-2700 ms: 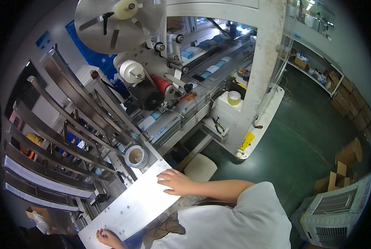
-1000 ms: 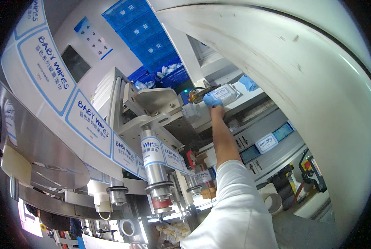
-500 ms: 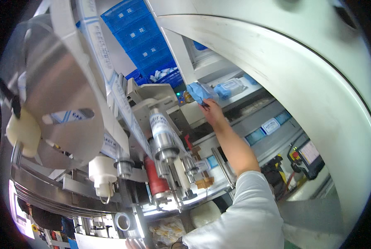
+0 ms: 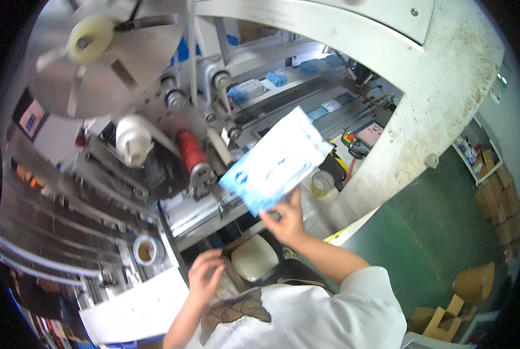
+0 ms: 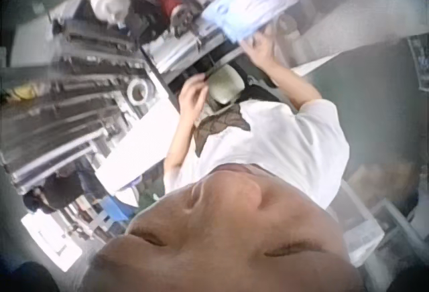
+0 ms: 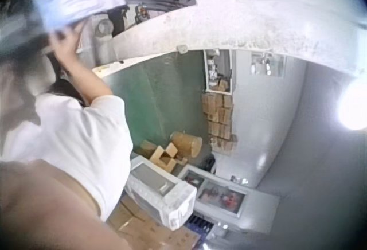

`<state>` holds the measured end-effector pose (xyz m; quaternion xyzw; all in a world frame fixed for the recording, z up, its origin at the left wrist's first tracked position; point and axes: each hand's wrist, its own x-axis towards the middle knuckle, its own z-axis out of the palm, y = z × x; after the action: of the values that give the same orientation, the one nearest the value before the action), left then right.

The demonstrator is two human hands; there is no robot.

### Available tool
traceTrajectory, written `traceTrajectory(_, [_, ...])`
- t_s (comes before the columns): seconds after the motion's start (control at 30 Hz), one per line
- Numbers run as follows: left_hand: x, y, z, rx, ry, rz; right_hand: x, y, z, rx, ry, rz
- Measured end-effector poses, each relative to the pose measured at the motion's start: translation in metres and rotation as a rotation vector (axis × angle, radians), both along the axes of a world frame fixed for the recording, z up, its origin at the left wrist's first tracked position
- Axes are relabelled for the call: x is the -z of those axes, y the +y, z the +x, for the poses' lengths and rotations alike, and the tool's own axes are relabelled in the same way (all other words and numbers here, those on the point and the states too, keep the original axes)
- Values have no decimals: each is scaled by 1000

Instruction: The person clears jammed wet wipe packages from an automated labeling machine and then operates a digital control panel with a stylus to restart or adjust the system.

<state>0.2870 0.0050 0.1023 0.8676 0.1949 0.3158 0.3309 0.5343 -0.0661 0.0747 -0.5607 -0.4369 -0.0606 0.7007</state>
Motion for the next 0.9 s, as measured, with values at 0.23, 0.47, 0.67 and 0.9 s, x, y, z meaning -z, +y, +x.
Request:
traceTrajectory(0.23, [-4, 16, 103, 55, -677, -540, -8, -25, -55, -382, -56, -107])
traceTrajectory(0.47, [-38, 40, 105, 126, -511, -809, -77, -77, 10, 131, -674, -117])
traceTrajectory(0.67, [-73, 29, 117, 337, -465, -822, -142, -64, 18, -86, -1101, -186])
traceTrajectory(0.9, [-111, 20, 115, 388, -495, -783, -256, -68, 35, -469, -673, -474])
